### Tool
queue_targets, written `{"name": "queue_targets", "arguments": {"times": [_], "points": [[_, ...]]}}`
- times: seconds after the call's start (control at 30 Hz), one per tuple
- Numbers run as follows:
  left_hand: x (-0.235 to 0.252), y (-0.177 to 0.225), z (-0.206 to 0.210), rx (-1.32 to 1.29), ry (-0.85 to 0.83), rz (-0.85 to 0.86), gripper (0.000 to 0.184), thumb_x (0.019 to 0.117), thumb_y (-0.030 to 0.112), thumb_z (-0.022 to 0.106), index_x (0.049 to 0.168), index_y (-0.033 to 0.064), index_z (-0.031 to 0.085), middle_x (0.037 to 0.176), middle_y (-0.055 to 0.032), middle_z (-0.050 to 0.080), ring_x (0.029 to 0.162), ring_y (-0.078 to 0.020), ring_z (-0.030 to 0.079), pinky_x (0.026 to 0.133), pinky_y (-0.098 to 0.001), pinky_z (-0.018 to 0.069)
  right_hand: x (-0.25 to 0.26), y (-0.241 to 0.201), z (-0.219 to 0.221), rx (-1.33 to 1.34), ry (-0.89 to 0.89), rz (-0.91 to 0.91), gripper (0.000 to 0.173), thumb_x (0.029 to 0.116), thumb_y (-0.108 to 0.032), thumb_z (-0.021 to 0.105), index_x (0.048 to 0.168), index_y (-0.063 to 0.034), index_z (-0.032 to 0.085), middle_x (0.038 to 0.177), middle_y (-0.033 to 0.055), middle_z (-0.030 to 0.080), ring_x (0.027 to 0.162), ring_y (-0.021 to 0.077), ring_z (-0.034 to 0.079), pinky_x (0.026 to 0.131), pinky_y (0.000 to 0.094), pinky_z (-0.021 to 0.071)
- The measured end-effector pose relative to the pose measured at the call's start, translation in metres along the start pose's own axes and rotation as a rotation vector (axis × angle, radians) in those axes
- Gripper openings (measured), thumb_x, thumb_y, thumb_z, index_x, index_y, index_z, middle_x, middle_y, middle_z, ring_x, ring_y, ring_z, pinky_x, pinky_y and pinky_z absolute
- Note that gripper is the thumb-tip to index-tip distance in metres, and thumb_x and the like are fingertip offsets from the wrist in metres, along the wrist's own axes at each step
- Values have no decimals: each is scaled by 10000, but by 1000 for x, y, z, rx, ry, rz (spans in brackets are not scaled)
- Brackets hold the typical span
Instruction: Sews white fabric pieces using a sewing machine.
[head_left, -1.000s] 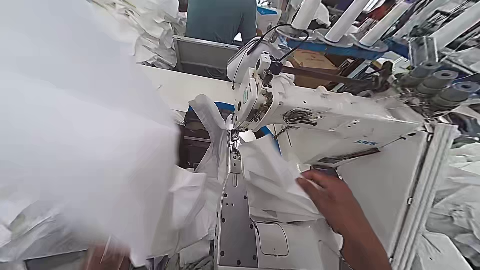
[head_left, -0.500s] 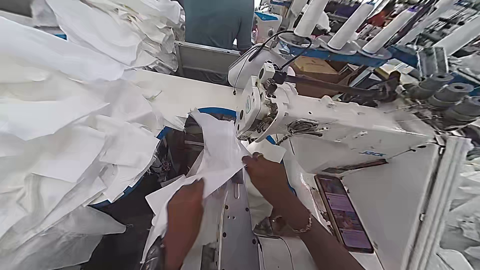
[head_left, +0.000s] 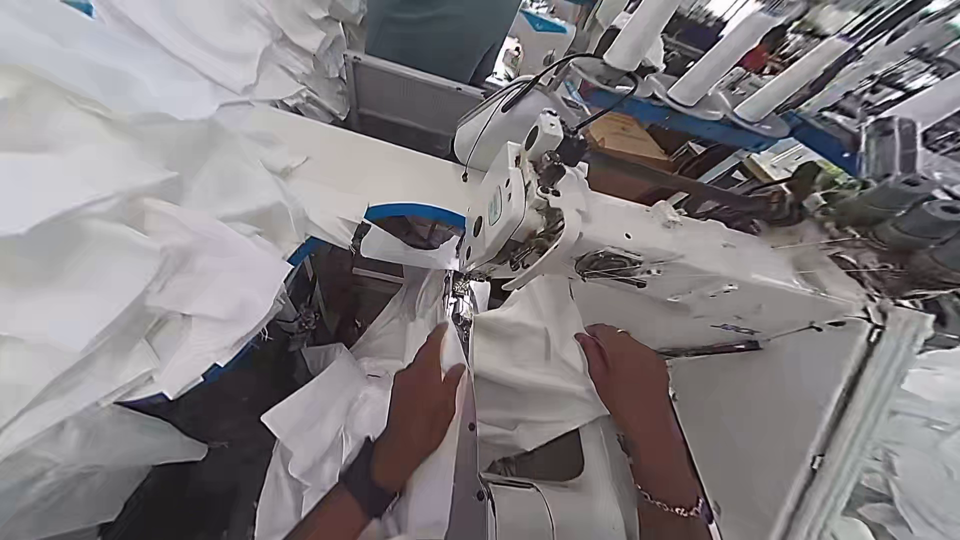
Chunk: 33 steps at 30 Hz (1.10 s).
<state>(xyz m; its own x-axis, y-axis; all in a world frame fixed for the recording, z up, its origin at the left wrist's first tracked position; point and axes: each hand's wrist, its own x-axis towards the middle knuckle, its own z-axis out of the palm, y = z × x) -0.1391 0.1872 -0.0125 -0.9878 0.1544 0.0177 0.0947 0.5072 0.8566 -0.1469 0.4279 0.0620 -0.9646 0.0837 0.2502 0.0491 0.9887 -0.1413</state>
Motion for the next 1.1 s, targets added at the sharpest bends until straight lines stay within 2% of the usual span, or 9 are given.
{"name": "queue_targets", "arguments": {"times": [0.1, 0.17, 0.23, 0.3, 0.43, 0.57, 0.67, 0.77, 1.1], "points": [[38, 3, -10, 96, -101, -14, 630, 1067, 335, 496, 1608, 69, 315, 1026, -233, 726, 912, -430, 702, 826, -614, 524, -7, -30, 26, 146, 150, -262, 195, 949, -85, 612, 960, 35, 766, 887, 224, 739, 793, 399, 740, 649, 561, 577], [45, 3, -14, 106, -55, 26, 709, 1020, 363, 590, 1577, 8, 334, 1202, -243, 687, 996, -409, 700, 861, -592, 531, -11, -52, 46, 305, 183, -406, 188, 913, -91, 611, 913, -19, 785, 959, 153, 770, 770, 306, 759, 573, 466, 586], [36, -5, -12, 106, 55, 176, 664, 931, 389, 714, 1376, -74, 545, 1327, -275, 630, 1033, -407, 709, 827, -557, 563, -9, -55, 55, 444, 110, -477, 199, 930, -98, 587, 902, -41, 776, 1195, 106, 758, 870, 219, 778, 637, 378, 603], [26, -18, -9, 163, 112, 346, 550, 955, 448, 639, 1243, -18, 688, 1428, -294, 562, 1179, -444, 654, 927, -520, 556, -6, -53, 61, 556, 3, -487, 194, 930, -105, 573, 904, -35, 752, 1302, 94, 714, 870, 159, 762, 676, 324, 591], [21, -28, -3, 176, 129, 462, 394, 1018, 178, 520, 1331, -20, 653, 1456, -242, 566, 1295, -452, 589, 1046, -548, 494, -6, -56, 68, 647, -103, -457, 142, 876, -100, 564, 811, -18, 661, 1366, 138, 664, 645, 46, 571, 554, 219, 436], [34, -33, -8, 259, 102, 527, 389, 991, 183, 586, 1312, -32, 631, 1473, -191, 570, 1358, -418, 544, 1040, -661, 438, -12, -61, 65, 576, -109, -483, 133, 814, -126, 599, 730, -23, 606, 1381, 185, 642, 551, 74, 556, 477, 248, 423], [33, -28, -3, 271, 149, 560, 354, 968, 132, 587, 1258, -57, 662, 1421, -223, 602, 1303, -420, 590, 1012, -570, 501, -10, -62, 63, 514, -88, -492, 137, 800, -152, 593, 714, -46, 588, 1347, 169, 669, 506, 80, 550, 433, 262, 406], [27, -29, -5, 207, 115, 533, 370, 977, 113, 566, 1290, -74, 631, 1414, -244, 598, 1272, -393, 621, 1041, -445, 517, -10, -69, 68, 737, -206, -369, 137, 854, -125, 593, 775, -14, 603, 1379, 183, 628, 585, -14, 474, 520, 162, 385], [32, -28, -5, 30, 140, 508, 391, 916, 48, 585, 1278, -101, 596, 1397, -255, 602, 1313, -384, 590, 1066, -419, 503, -2, -83, 83, 1039, -164, -215, 131, 840, -87, 629, 745, -11, 582, 1408, 177, 605, 661, -112, 457, 562, 83, 367]]}}
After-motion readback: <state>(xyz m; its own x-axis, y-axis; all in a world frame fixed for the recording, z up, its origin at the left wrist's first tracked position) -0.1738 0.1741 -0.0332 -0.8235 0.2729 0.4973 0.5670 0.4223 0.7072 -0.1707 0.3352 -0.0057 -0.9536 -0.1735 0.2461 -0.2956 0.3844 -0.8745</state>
